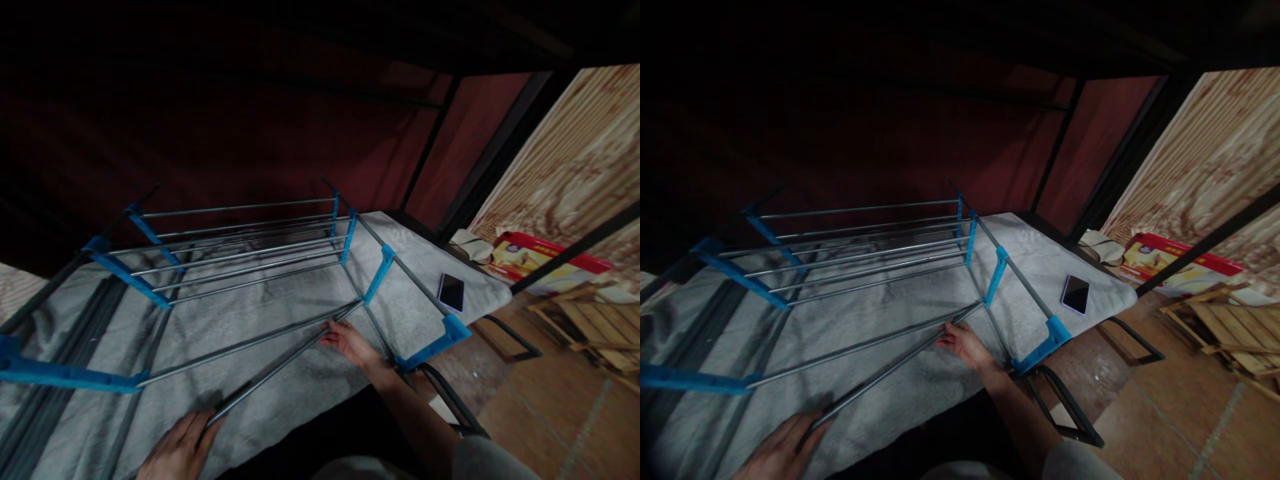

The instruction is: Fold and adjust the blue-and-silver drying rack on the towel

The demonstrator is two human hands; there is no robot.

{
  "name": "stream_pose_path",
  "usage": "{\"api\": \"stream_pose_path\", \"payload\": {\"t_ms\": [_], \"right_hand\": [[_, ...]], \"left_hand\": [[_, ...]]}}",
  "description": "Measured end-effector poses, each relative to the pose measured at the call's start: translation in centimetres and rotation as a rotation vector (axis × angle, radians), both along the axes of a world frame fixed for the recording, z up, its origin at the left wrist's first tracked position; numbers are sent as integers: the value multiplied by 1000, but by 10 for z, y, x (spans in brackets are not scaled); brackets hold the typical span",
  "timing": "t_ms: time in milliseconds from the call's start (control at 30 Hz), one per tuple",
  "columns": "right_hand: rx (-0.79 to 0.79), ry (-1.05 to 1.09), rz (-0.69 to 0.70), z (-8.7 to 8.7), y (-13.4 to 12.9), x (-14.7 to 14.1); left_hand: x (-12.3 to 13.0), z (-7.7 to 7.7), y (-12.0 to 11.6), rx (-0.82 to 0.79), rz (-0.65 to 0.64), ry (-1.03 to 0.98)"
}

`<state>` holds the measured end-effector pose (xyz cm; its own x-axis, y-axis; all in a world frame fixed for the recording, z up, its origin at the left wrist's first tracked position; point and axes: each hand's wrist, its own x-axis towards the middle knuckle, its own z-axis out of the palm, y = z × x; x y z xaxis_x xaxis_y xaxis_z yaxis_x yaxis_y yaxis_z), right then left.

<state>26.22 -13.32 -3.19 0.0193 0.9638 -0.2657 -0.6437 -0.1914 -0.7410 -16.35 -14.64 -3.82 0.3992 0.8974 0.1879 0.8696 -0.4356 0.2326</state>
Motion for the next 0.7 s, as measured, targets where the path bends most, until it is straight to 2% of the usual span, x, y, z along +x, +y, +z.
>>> {"api": "stream_pose_path", "payload": {"t_ms": [167,300,567,700], "right_hand": [[-16,65,12,-3,6,5],[-43,113,18,-9,10,9],[-30,119,-43,-15,8,5],[15,24,-59,-8,8,4]], "left_hand": [[35,-5,12,59,-71,-53],[51,-13,18,66,-95,-94],[59,-13,22,65,-109,-88],[55,-12,23,74,-115,-82]]}}
